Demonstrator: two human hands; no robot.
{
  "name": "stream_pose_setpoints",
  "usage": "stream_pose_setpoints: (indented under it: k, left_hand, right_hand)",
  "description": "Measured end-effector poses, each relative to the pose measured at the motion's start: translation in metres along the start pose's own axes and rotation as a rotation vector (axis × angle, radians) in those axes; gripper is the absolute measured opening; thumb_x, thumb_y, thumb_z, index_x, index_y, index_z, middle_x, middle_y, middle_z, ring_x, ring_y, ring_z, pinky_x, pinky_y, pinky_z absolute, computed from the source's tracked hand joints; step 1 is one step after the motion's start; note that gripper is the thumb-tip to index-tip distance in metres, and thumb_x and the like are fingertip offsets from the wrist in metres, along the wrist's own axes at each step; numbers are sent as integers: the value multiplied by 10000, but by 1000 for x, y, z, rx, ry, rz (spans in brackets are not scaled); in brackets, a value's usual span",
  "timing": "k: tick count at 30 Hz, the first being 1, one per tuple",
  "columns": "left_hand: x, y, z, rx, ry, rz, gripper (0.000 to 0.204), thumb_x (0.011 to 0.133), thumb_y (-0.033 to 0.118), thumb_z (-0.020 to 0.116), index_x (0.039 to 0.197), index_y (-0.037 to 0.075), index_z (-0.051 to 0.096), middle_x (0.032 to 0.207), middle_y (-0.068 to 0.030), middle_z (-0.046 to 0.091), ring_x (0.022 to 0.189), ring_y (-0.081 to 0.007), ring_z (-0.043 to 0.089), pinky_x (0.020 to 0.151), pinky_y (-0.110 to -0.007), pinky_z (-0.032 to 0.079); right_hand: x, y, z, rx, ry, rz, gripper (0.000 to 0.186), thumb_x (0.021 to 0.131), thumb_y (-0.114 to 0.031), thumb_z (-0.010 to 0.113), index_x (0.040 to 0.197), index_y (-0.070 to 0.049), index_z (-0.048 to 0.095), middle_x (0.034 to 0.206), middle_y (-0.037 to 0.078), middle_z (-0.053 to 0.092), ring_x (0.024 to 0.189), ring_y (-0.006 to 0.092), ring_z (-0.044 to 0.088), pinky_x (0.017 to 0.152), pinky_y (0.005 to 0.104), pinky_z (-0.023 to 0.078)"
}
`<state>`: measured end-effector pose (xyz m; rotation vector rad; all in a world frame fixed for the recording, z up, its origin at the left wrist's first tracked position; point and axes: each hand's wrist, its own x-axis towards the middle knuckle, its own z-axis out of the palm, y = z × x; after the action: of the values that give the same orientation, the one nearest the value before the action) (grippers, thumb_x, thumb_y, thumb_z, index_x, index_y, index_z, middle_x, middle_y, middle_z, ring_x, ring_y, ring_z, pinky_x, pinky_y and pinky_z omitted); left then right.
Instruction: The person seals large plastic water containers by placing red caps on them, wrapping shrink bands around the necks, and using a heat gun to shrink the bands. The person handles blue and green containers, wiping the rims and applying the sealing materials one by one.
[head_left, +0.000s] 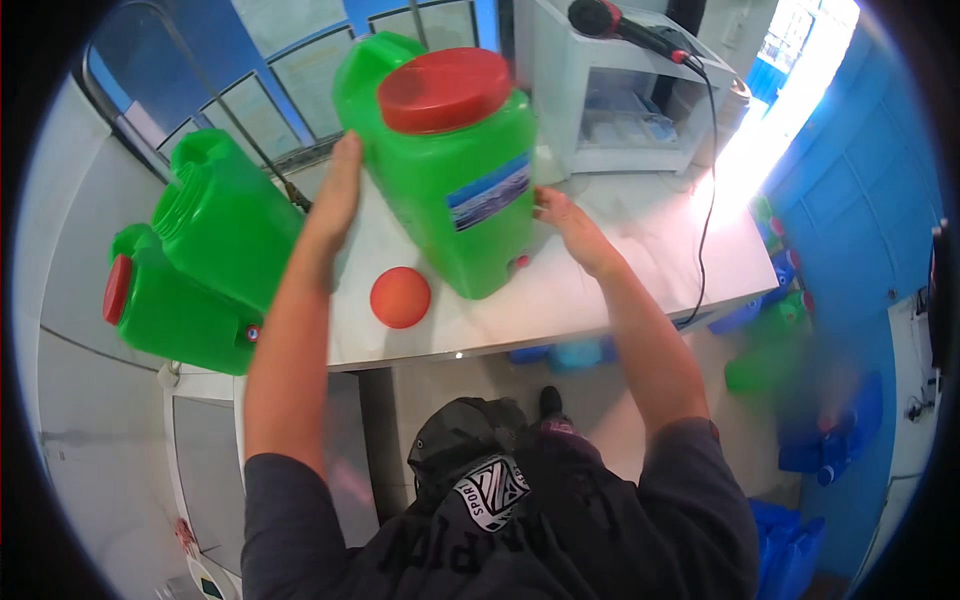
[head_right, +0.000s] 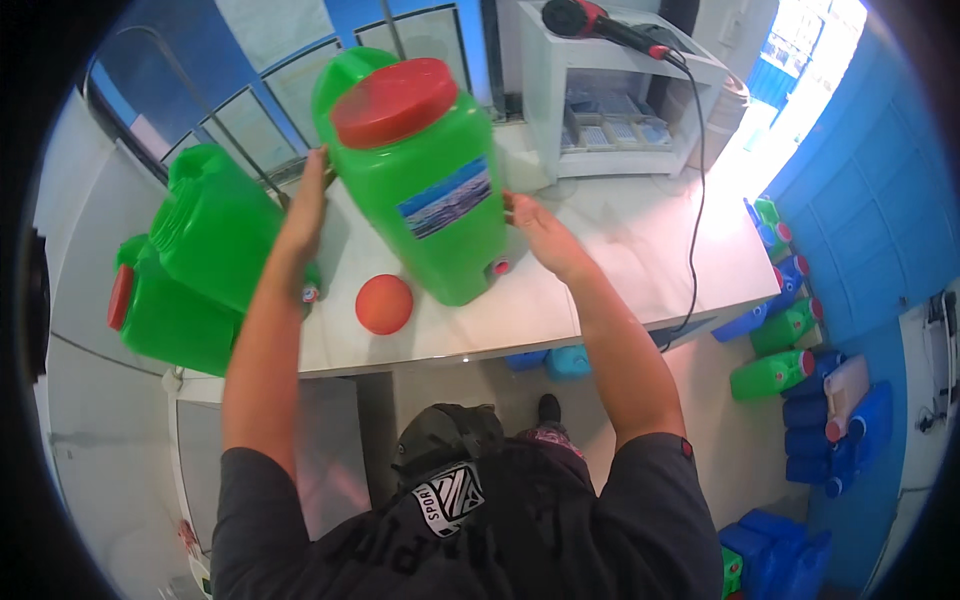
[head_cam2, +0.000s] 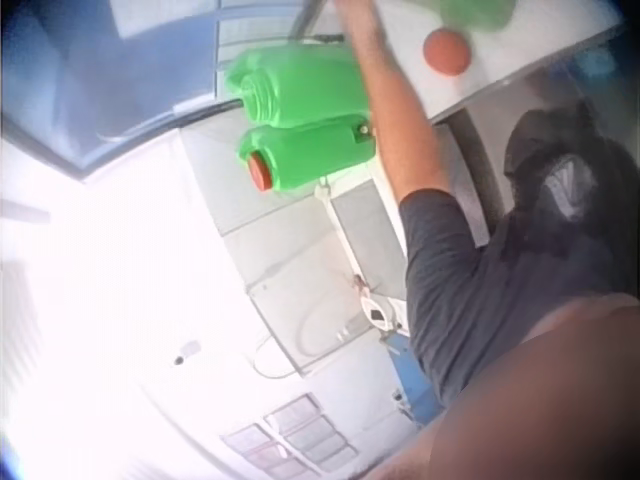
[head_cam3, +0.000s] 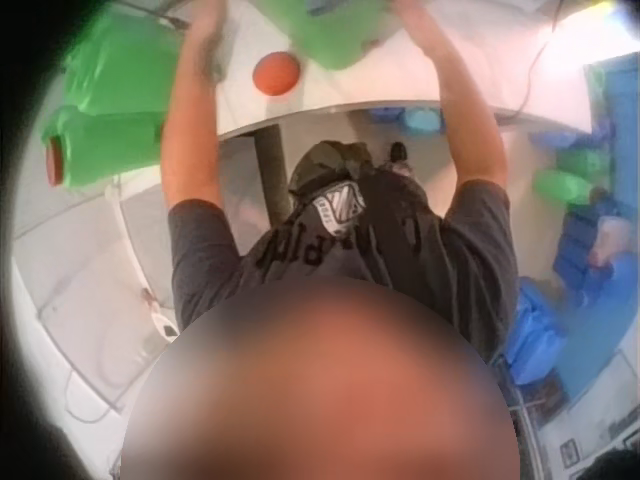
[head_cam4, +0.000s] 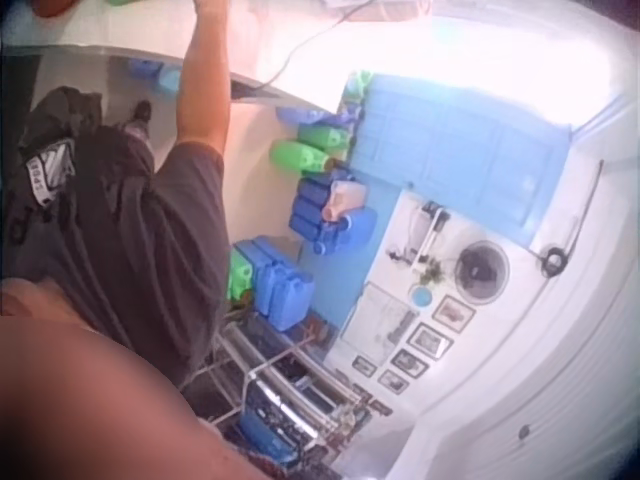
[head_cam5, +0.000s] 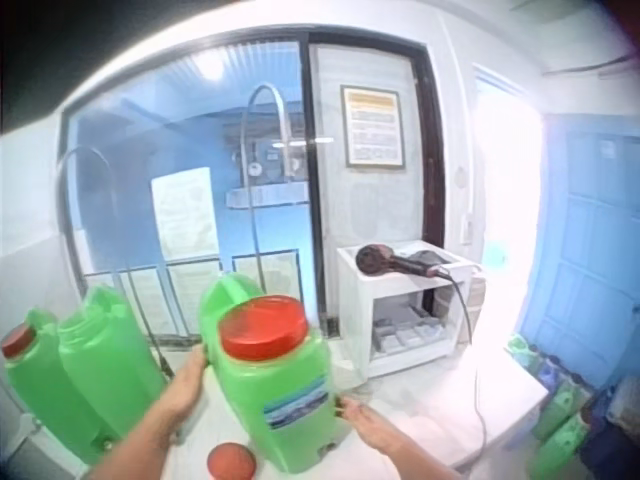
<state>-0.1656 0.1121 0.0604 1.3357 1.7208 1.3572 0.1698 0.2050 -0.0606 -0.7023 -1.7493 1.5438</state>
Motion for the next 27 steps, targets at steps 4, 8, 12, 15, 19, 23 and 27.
stream_pose_setpoints:
  k: [4,8,12,15,19,23,27]
  left_hand:
    - [-5,62,-21,197,-26,247,873,1018,646,382,1588,-4,259,1643,-216,266,1541,-310,217,1249,-403,170]
    - [-3,154,-22,517,-288,583,963,828,488,755,1607,146,302,1557,-200,410,1475,-320,357,1196,-400,315]
    - [23,212,27,805,-588,306,1073,679,474,817,1579,121,352,1505,-154,464,1415,-306,434,1185,-436,336]
    - [33,234,49,920,-664,72,1019,665,419,827,1537,101,406,1441,-142,508,1345,-297,498,1112,-427,431]
    - [33,223,48,997,-537,62,895,763,522,785,1473,81,464,1326,-147,577,1205,-283,588,957,-415,534]
    - [17,221,41,979,-289,-214,754,922,683,591,1302,33,556,1034,-124,668,878,-235,683,711,-369,569]
    - [-14,263,52,1120,-411,-492,702,981,707,456,1082,19,555,827,-63,610,665,-186,620,589,-335,520]
  right_hand:
    - [3,-2,-35,-98,-161,-67,654,1079,-498,436,1473,24,463,1476,158,533,1325,292,536,1161,414,361]
    - [53,0,-121,-500,219,-53,420,1036,-324,570,1300,-8,652,1245,159,695,1195,259,640,1043,387,468]
    - [126,23,-192,-919,305,-86,312,960,-305,642,1161,-87,741,1101,165,740,1062,310,692,928,436,518]
    - [171,46,-213,-1214,212,-114,274,905,-305,653,1090,-133,760,1056,151,742,1038,332,689,859,494,523]
    - [212,64,-212,-1587,63,-73,224,857,-221,657,1036,-149,772,1051,125,742,1047,352,688,856,530,517]
    - [226,71,-209,-1652,49,-32,210,846,-170,649,1011,-123,771,1094,121,739,1062,329,691,868,537,510]
    - [225,73,-213,-1538,91,45,239,839,-157,674,1047,-181,789,1149,121,738,1134,310,660,956,497,430]
